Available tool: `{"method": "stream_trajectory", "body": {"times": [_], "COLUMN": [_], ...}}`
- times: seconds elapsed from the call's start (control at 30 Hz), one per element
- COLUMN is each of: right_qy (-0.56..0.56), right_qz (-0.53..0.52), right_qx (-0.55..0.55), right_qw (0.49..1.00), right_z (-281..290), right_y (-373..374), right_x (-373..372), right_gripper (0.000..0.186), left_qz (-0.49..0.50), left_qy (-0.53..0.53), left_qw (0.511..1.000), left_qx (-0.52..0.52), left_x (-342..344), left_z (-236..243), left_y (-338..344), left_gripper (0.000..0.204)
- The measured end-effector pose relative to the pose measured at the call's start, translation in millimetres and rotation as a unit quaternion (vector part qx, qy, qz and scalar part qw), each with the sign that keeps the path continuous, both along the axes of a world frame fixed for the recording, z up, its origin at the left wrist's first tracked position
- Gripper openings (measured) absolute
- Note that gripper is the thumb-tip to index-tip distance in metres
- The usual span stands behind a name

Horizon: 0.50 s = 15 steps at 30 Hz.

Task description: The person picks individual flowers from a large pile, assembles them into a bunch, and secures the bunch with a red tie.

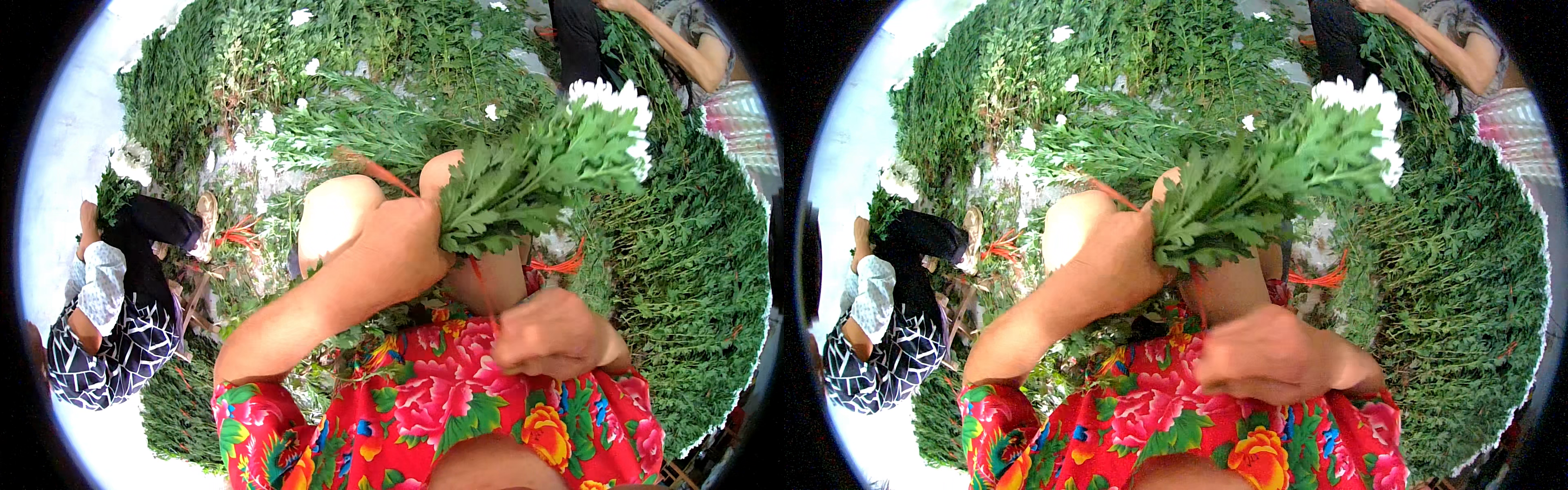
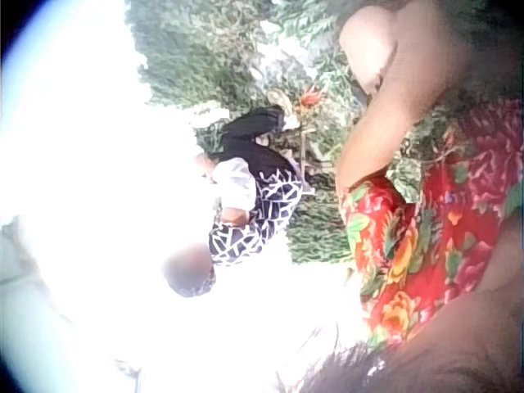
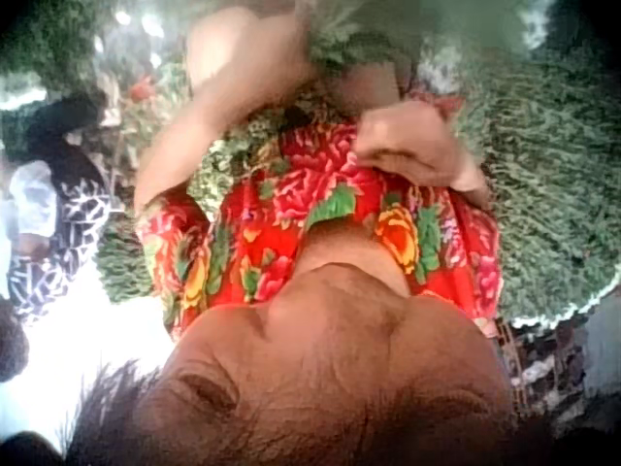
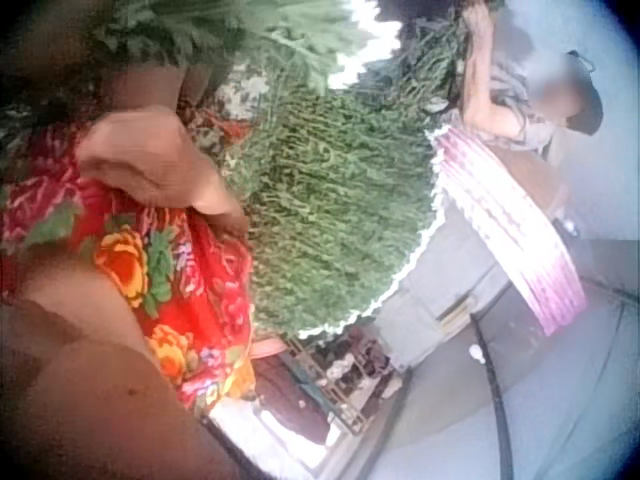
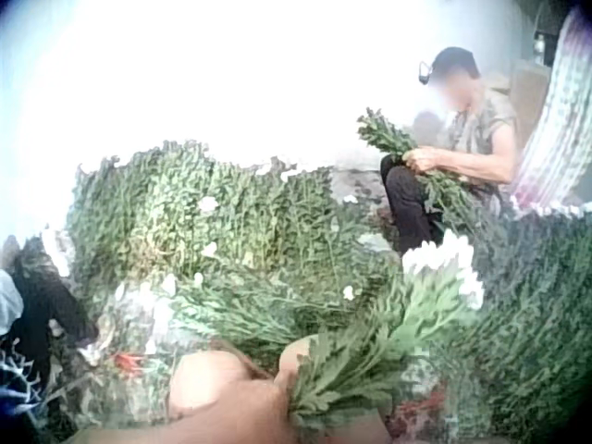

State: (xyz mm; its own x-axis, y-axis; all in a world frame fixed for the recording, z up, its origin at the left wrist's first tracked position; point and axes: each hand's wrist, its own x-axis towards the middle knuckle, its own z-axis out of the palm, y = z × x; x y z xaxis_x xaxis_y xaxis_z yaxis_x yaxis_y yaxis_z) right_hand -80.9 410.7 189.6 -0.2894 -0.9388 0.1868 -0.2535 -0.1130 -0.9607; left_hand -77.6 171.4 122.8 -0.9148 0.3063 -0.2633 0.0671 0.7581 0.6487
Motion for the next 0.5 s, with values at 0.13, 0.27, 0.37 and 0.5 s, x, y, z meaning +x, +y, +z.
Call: {"method": "stream_trajectory", "body": {"times": [0.13,0.27,0.37,0.5], "right_qy": [0.0,-0.247,-0.31,-0.312], "right_qz": [-0.226,-0.335,-0.344,-0.354], "right_qx": [-0.045,-0.13,-0.106,-0.114], "right_qw": [0.973,0.9,0.88,0.874], "right_z": [-20.6,-62.1,-64.9,-68.9], "right_y": [-53.5,-91.2,-100.3,-101.3], "right_x": [-28.1,-66.9,-64.0,-63.0], "right_gripper": [0.006,0.007,0.008,0.01], "left_qz": [-0.015,0.021,0.0,-0.006], "left_qy": [0.059,0.073,0.019,0.024], "left_qw": [0.992,0.996,1.0,0.999], "left_qx": [-0.107,-0.039,0.022,-0.022], "left_x": [2.8,8.8,11.9,-6.6], "left_z": [0.2,-5.4,16.5,41.0], "left_y": [27.1,21.0,-0.5,-36.8], "left_gripper": [0.056,0.047,0.045,0.031]}}
